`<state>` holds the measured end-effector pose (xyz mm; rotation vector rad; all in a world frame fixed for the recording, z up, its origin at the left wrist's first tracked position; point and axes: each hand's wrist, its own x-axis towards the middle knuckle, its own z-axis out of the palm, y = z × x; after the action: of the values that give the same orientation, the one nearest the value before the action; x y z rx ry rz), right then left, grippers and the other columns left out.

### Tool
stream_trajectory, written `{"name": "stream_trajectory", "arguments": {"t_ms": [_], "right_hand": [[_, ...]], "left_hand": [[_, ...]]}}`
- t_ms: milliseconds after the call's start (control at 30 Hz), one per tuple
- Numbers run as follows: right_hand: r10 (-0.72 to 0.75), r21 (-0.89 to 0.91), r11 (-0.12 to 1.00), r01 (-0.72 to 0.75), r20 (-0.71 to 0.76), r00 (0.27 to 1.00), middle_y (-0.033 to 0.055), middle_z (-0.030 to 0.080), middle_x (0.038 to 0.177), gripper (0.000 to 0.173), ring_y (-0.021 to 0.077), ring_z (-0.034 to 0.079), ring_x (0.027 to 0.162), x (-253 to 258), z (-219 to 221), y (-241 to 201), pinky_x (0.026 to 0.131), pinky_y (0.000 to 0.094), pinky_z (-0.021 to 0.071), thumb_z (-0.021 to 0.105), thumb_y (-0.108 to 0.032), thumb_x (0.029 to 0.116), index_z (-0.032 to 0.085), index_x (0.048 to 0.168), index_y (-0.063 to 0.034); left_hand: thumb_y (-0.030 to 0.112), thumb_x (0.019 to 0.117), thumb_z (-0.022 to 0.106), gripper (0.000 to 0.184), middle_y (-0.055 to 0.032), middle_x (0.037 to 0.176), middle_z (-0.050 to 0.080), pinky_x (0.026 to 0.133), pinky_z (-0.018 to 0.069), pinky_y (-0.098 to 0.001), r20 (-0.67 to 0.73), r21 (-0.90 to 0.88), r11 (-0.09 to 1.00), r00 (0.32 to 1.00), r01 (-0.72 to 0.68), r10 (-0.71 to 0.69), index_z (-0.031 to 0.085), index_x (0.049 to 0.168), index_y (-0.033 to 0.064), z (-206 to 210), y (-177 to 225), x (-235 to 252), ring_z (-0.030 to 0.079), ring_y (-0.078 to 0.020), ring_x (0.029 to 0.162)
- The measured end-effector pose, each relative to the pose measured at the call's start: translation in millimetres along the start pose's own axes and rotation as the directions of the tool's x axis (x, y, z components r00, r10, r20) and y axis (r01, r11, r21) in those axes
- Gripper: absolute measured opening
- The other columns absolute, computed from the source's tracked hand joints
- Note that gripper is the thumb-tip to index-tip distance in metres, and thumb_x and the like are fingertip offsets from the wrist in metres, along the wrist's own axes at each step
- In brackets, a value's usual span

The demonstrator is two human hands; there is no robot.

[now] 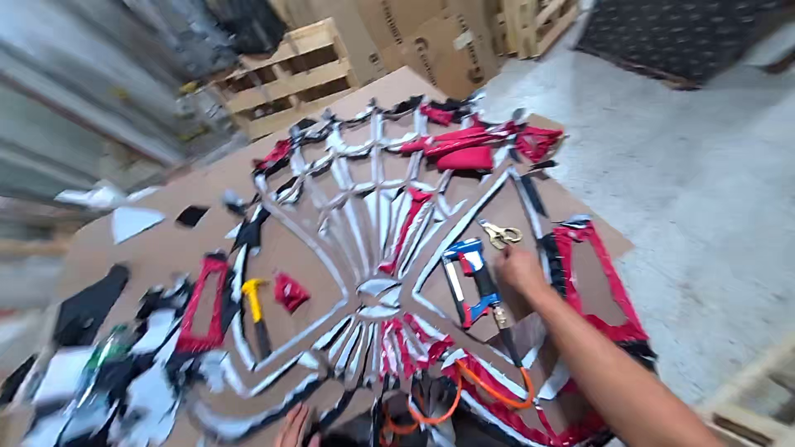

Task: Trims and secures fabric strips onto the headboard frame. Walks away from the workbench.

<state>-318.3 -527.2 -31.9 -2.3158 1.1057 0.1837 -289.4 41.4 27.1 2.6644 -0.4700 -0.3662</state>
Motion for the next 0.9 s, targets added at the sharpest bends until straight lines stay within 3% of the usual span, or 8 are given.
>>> {"name": "stream_trajectory", "arguments": {"t_ms": [67, 167, 333, 500, 600, 700, 800, 900], "right_hand": [[-0.137, -0.101, 0.986, 0.132, -0.052, 0.989, 0.0307, 0.059, 0.132, 0.044, 0.0508, 0.059, 0.12, 24.9, -7.6, 5.4, 0.096, 0.0708, 0.0489, 0.064, -0.023, 0.0982, 0.059, 0.135, 0.0], [-0.256, -0.282, 0.924, 0.259, 0.05, 0.965, 0.0341, 0.058, 0.13, 0.048, 0.0567, 0.06, 0.114, 53.3, -5.9, 5.7, 0.084, 0.0768, 0.0498, 0.068, -0.02, 0.0946, 0.057, 0.136, 0.0012], [-0.029, -0.503, 0.857, 0.111, 0.169, 0.985, 0.0388, 0.066, 0.105, 0.051, 0.0588, 0.064, 0.101, 62.8, -7.9, -11.1, 0.079, 0.079, 0.0471, 0.077, -0.037, 0.0898, 0.066, 0.108, 0.0091], [0.123, -0.594, 0.804, 0.024, 0.205, 0.971, 0.0403, 0.063, 0.118, 0.047, 0.059, 0.056, 0.119, 63.9, -9.3, -1.6, 0.094, 0.0784, 0.0416, 0.076, -0.035, 0.0925, 0.07, 0.104, 0.011], [0.094, -0.535, 0.844, -0.038, 0.077, 0.993, 0.0435, 0.06, 0.115, 0.051, 0.0614, 0.06, 0.109, 57.6, 5.3, 16.3, 0.083, 0.0775, 0.0478, 0.072, -0.026, 0.0917, 0.055, 0.12, 0.0135], [-0.045, -0.566, 0.822, 0.054, 0.03, 0.999, 0.0426, 0.054, 0.131, 0.047, 0.0619, 0.049, 0.126, 32.7, 8.0, 3.7, 0.094, 0.08, 0.041, 0.076, -0.018, 0.0902, 0.062, 0.123, 0.0125], [0.008, -0.641, 0.767, 0.02, 0.041, 0.999, 0.0356, 0.064, 0.118, 0.046, 0.0569, 0.061, 0.112, 24.0, 11.0, -12.0, 0.084, 0.0752, 0.0492, 0.077, -0.029, 0.0899, 0.064, 0.12, 0.0037], [0.105, -0.365, 0.915, -0.171, -0.194, 0.975, 0.0443, 0.059, 0.119, 0.058, 0.064, 0.057, 0.113, 6.9, -0.3, -45.1, 0.088, 0.0813, 0.0436, 0.069, -0.035, 0.0965, 0.055, 0.13, 0.0098]], "left_hand": [[0.018, 0.0965, 0.062, 0.047, -0.0202, 0.15, 0.053, 0.113, 0.0458, -0.0528, -0.062, 0.024, 0.999, 0.997, 0.036, -0.035, 0.061, 0.14, 0.0006, 0.3, -3.7, -15.3, 0.054, -0.0347, 0.138], [0.018, 0.0974, 0.06, 0.046, -0.0138, 0.151, 0.054, 0.113, 0.0459, -0.0498, -0.071, 0.021, 0.978, 0.976, 0.21, -0.208, 0.061, 0.142, 0.0065, -7.9, -9.0, -33.3, 0.054, -0.0289, 0.139], [0.018, 0.0971, 0.06, 0.045, -0.0117, 0.15, 0.055, 0.114, 0.0463, -0.0479, -0.077, -0.036, 0.948, 0.945, 0.315, -0.317, 0.062, 0.141, 0.0072, -8.0, -36.3, -69.2, 0.054, -0.0261, 0.139], [0.021, 0.0983, 0.06, 0.044, -0.0102, 0.151, 0.055, 0.114, 0.0461, -0.0468, -0.017, -0.054, 0.933, 0.934, 0.356, -0.357, 0.062, 0.141, 0.0085, -17.2, -67.5, -69.4, 0.054, -0.0242, 0.138], [0.022, 0.099, 0.058, 0.044, -0.0088, 0.151, 0.055, 0.115, 0.0451, -0.0451, 0.045, -0.048, 0.946, 0.947, 0.32, -0.318, 0.062, 0.141, 0.0096, -27.3, -91.7, -44.8, 0.053, -0.0229, 0.139], [0.024, 0.1005, 0.058, 0.045, -0.0077, 0.154, 0.052, 0.116, 0.0431, -0.0463, 0.157, -0.031, 0.967, 0.957, 0.251, -0.243, 0.06, 0.143, 0.0112, -43.5, -116.2, -5.0, 0.051, -0.0228, 0.141], [0.023, 0.1007, 0.058, 0.044, -0.008, 0.153, 0.053, 0.116, 0.0432, -0.0467, 0.204, -0.023, 0.99, 0.97, 0.141, -0.133, 0.06, 0.143, 0.0117, -65.2, -139.7, 34.3, 0.051, -0.0229, 0.141], [0.021, 0.0991, 0.061, 0.041, -0.0072, 0.147, 0.058, 0.112, 0.0474, -0.0476, 0.119, -0.031, 0.999, 0.993, 0.026, -0.023, 0.063, 0.139, 0.0119, -77.4, -165.9, 59.0, 0.056, -0.022, 0.135]]}}
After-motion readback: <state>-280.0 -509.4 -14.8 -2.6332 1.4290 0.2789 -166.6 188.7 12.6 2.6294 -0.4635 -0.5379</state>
